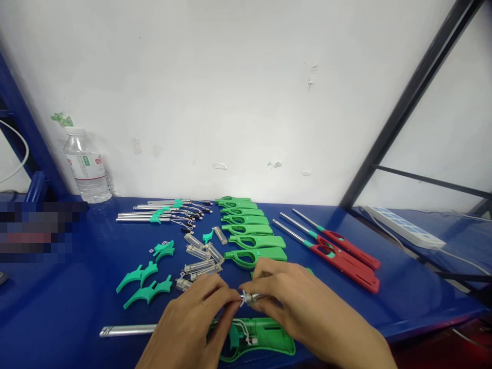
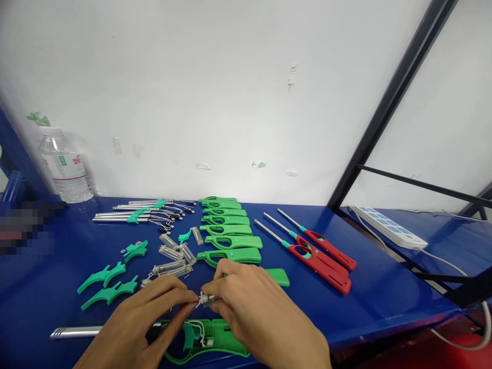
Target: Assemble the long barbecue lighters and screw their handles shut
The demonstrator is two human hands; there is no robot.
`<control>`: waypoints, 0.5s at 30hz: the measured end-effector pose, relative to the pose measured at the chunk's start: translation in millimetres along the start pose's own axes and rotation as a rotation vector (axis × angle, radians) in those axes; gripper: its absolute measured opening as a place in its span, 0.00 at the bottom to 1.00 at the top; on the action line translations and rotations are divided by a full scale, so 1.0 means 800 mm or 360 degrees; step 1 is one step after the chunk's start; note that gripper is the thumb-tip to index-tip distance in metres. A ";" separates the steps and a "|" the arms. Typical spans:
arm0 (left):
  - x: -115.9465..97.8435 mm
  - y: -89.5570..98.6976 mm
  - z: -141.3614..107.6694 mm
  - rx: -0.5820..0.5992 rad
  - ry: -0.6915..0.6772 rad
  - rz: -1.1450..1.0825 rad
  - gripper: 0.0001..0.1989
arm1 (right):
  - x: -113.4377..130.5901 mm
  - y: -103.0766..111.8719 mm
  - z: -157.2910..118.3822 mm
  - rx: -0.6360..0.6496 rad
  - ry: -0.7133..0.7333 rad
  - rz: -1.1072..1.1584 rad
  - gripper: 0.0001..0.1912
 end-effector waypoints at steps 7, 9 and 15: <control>-0.006 -0.002 -0.002 0.0002 -0.0077 0.0182 0.14 | 0.005 -0.006 -0.002 0.0009 -0.0042 -0.0129 0.16; -0.006 -0.001 -0.002 0.0005 -0.0073 0.0181 0.14 | 0.003 -0.007 -0.001 0.0006 -0.0032 -0.0122 0.14; 0.004 0.003 -0.003 0.0019 0.0096 0.0064 0.11 | -0.007 -0.003 -0.001 0.0004 -0.0013 0.0028 0.12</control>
Point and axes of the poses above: each hand's wrist, its own z-axis towards the middle knuckle, its own y-axis out of the back of the hand, x = y × z, the point moved 6 cm from there along z, towards the middle knuckle, and after that the axes turned 6 degrees about x, right-handed, at the moved point
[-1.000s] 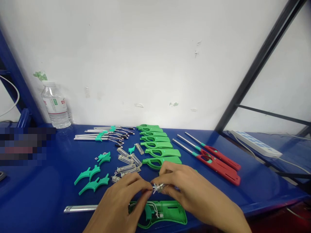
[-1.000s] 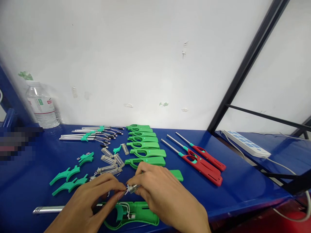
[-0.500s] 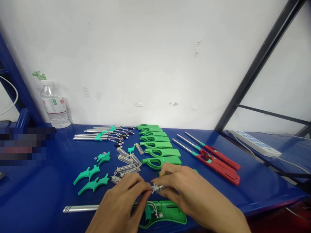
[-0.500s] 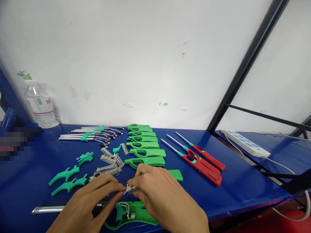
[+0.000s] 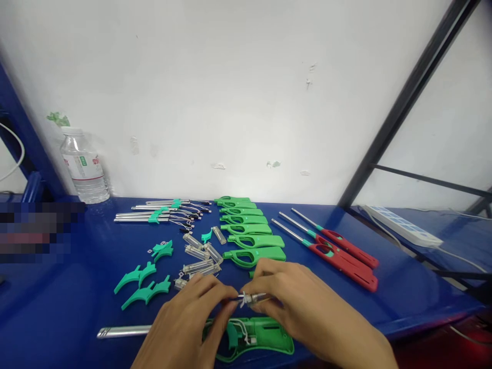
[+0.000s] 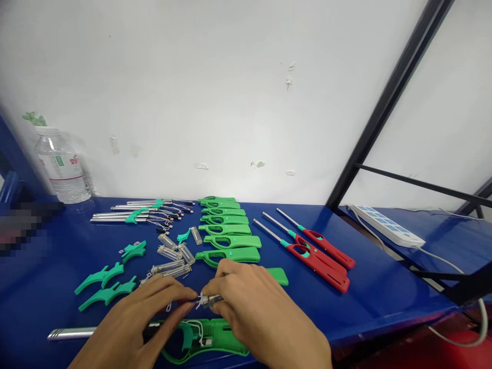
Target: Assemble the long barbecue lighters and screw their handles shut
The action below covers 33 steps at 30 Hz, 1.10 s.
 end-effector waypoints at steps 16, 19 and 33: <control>0.006 -0.007 0.001 0.0113 0.0205 -0.0249 0.12 | 0.003 -0.004 0.004 0.0053 -0.0123 -0.0066 0.12; 0.007 -0.006 0.002 0.0091 0.0211 -0.0266 0.12 | 0.004 -0.005 0.004 0.0080 -0.0118 -0.0089 0.10; 0.008 -0.010 0.002 0.0087 0.0194 -0.0316 0.13 | 0.006 -0.001 0.002 0.0087 -0.0079 -0.0027 0.09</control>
Point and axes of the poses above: each hand's wrist, its own z-axis towards the middle knuckle, its own y-axis out of the back of the hand, x = y × z, the point moved 6 cm from there along z, towards the middle knuckle, and after that the axes turned 6 degrees about x, right-handed, at the moved point
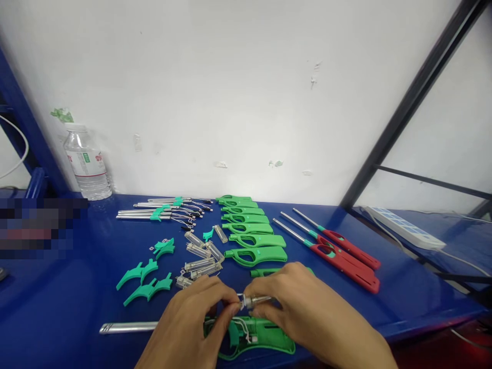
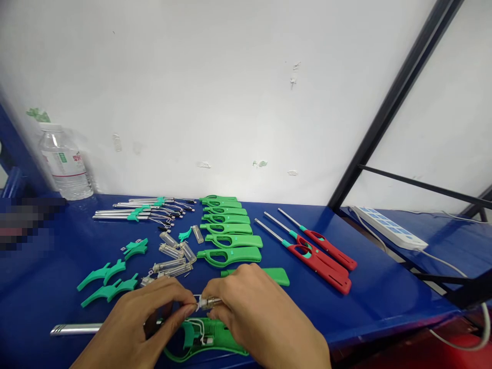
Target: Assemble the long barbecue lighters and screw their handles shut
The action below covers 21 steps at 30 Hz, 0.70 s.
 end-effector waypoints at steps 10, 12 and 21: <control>0.002 0.008 0.002 0.0010 0.0040 0.0058 0.12 | -0.004 -0.002 -0.001 -0.0052 -0.0012 0.0024 0.10; -0.005 0.008 0.002 0.0001 -0.0003 0.0087 0.13 | -0.003 -0.002 0.000 -0.0026 -0.0036 -0.0005 0.10; -0.005 0.000 0.002 0.0029 0.0007 0.0127 0.13 | 0.001 -0.001 0.003 0.0033 -0.0042 -0.0070 0.10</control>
Point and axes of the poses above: each hand's wrist, its own z-axis towards the middle knuckle, its own y-axis out of the back of the hand, x = y × z, the point moved 6 cm from there along z, towards the middle knuckle, and after that the axes turned 6 degrees about x, right-handed, at the moved point
